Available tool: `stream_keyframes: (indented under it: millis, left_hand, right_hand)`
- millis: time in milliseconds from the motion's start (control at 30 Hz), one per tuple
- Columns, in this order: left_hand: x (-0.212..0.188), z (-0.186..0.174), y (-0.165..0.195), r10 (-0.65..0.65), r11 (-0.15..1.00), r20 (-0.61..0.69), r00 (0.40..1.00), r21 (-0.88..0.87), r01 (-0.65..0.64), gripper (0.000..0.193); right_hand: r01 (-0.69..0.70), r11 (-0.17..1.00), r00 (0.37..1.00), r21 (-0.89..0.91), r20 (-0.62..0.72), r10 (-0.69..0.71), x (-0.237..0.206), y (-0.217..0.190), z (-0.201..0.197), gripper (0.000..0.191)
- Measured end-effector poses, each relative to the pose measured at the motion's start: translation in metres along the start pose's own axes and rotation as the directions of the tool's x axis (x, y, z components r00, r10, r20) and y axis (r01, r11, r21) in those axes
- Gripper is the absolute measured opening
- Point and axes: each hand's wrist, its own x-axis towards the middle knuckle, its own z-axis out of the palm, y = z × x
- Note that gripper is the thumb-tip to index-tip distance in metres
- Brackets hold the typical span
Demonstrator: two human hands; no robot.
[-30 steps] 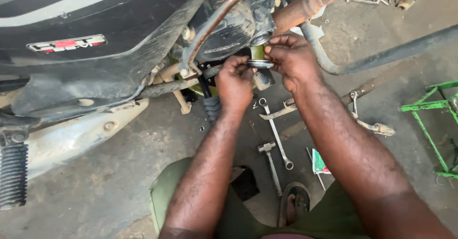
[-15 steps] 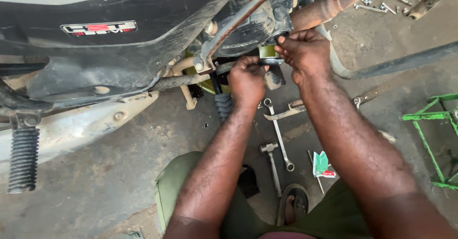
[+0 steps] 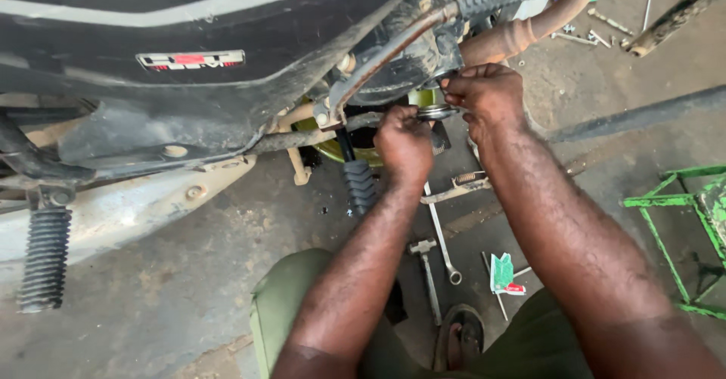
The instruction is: The person cleans a small metal part with a rag, then installs it onto the motorcycle engine area. They use a T-handle wrench to tighten bolts on the installed part. The work is done on the floor next to the motorcycle with tools and a drain pan nearby.
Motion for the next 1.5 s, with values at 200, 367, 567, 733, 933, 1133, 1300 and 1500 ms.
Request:
stream_keyframes:
  millis: [200,367,567,733,933,1133,1300,1500]
  left_hand:
    - [-0.001,0.009,0.007,0.170,0.984,-0.125,0.978,0.076,-0.161,0.024]
    - [0.000,0.017,0.010,0.230,0.973,-0.145,0.962,0.066,-0.222,0.023]
    - [0.007,0.022,0.005,0.196,0.981,-0.147,0.970,0.031,-0.194,0.024]
    - [0.009,0.025,0.004,0.160,0.983,-0.167,0.973,-0.063,-0.173,0.024]
    - [0.009,0.027,0.004,0.148,0.989,-0.182,0.972,0.009,-0.148,0.026]
    - [0.014,0.023,0.007,0.243,0.970,-0.191,0.951,0.030,-0.241,0.025]
    - [0.018,0.021,0.009,0.266,0.964,-0.195,0.944,0.034,-0.264,0.023]
    - [0.019,0.021,0.007,0.254,0.966,-0.203,0.946,0.009,-0.258,0.025]
  right_hand:
    - [0.094,0.991,0.994,-0.097,-0.053,-0.099,0.019,0.010,0.002,0.027]
    - [0.144,0.976,0.987,-0.165,-0.046,-0.153,0.021,0.011,0.003,0.031]
    - [0.140,0.972,0.987,-0.188,-0.047,-0.152,0.025,0.013,0.004,0.032]
    - [0.175,0.963,0.980,-0.207,-0.053,-0.190,0.027,0.015,0.007,0.033]
    - [0.110,0.926,0.970,-0.362,-0.165,-0.180,0.025,0.009,0.018,0.041]
    - [0.124,0.931,0.964,-0.342,-0.182,-0.195,0.021,0.001,0.030,0.041]
    - [0.214,0.927,0.963,-0.308,-0.091,-0.252,0.012,-0.004,0.037,0.033]
    - [-0.053,0.904,0.979,-0.424,-0.202,-0.037,-0.002,-0.021,0.035,0.032]
